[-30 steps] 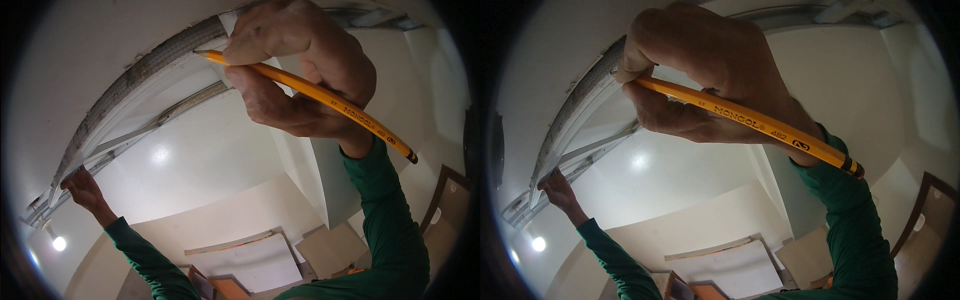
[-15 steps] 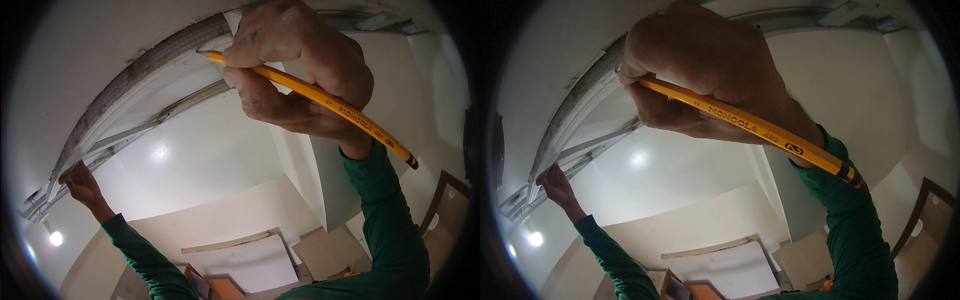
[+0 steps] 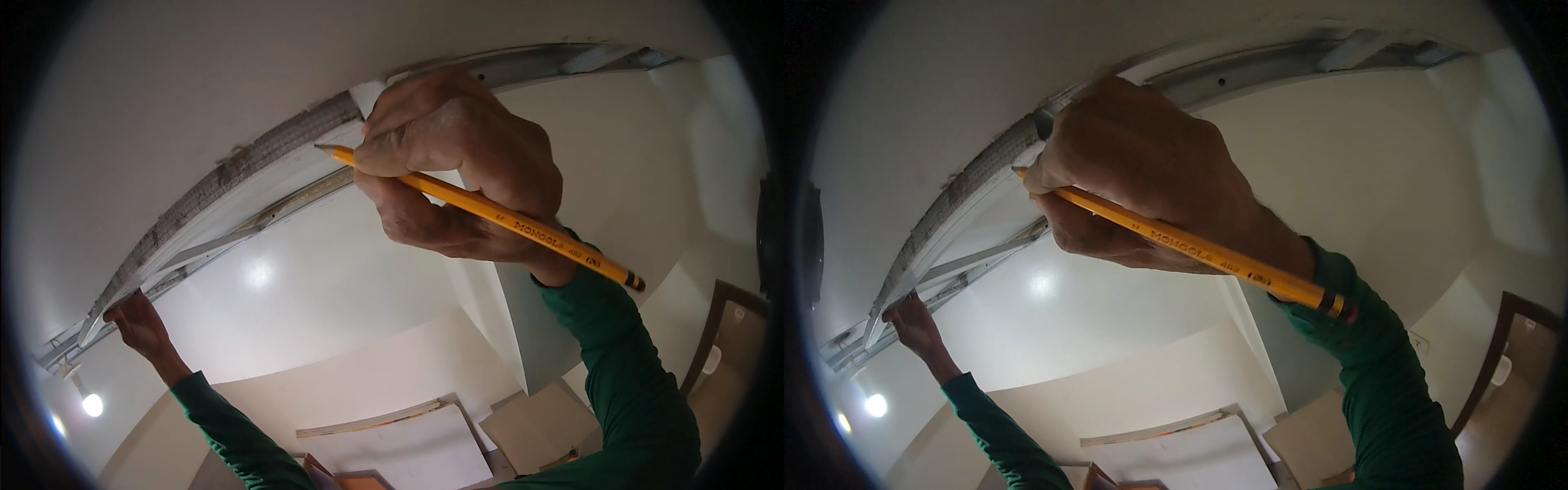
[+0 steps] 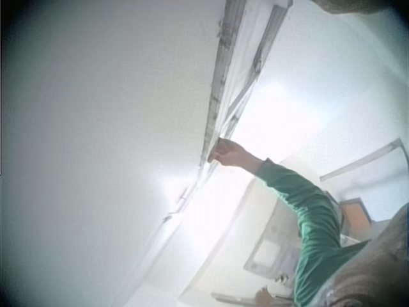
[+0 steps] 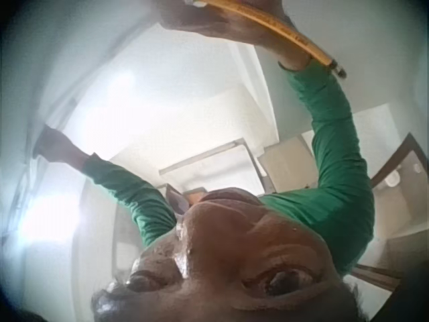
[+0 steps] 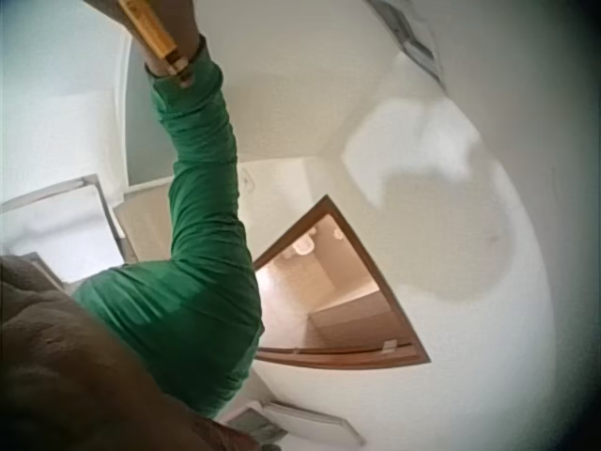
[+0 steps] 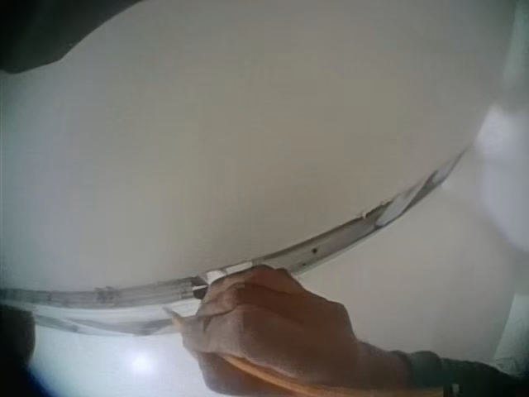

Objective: The person measures and marks a metal ceiling grid piece with a pencil and square, then cuts it with tin snips. They fit the cut piece into the ceiling grid and continue cutting additional sections.

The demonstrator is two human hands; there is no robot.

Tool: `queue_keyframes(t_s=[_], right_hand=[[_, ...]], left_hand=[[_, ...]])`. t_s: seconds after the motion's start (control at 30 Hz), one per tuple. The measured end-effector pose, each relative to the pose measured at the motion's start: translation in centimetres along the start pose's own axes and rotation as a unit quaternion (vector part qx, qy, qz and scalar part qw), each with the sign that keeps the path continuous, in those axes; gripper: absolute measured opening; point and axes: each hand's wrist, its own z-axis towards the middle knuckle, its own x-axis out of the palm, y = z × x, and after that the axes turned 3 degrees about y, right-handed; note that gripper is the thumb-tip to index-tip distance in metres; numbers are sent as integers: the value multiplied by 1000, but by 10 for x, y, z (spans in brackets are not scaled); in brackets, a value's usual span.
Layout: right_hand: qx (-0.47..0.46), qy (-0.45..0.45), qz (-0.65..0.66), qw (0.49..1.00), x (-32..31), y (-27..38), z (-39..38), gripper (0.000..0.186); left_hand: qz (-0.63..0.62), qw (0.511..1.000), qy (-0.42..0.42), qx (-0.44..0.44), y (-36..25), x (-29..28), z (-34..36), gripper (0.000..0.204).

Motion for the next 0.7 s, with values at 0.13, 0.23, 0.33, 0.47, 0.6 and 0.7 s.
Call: queue_keyframes(t_s=[0.13, 0.23, 0.33, 0.47, 0.6, 0.7], right_hand=[[53, 61, 49, 996, -18, 6, -7, 37], [94, 54, 54, 993, -20, 15, -16, 34], [115, 54, 29, 991, -25, 26, -17, 30], [155, 38, 18, 987, -20, 35, -28, 26], [129, 21, 22, 991, -22, 30, -25, 25], [137, 1, 25, 990, -19, 34, -33, 25]], left_hand=[[11, 1000, 14, -2, -1, -10, 3, 73], [3, 1000, 4, -10, 5, 1, -3, 71], [8, 1000, 23, -11, 3, -12, 1, 69], [11, 998, 54, -13, -3, -10, 5, 70], [26, 999, 25, -9, -2, 6, 3, 74], [36, 999, 18, -13, -9, 4, 2, 76]])
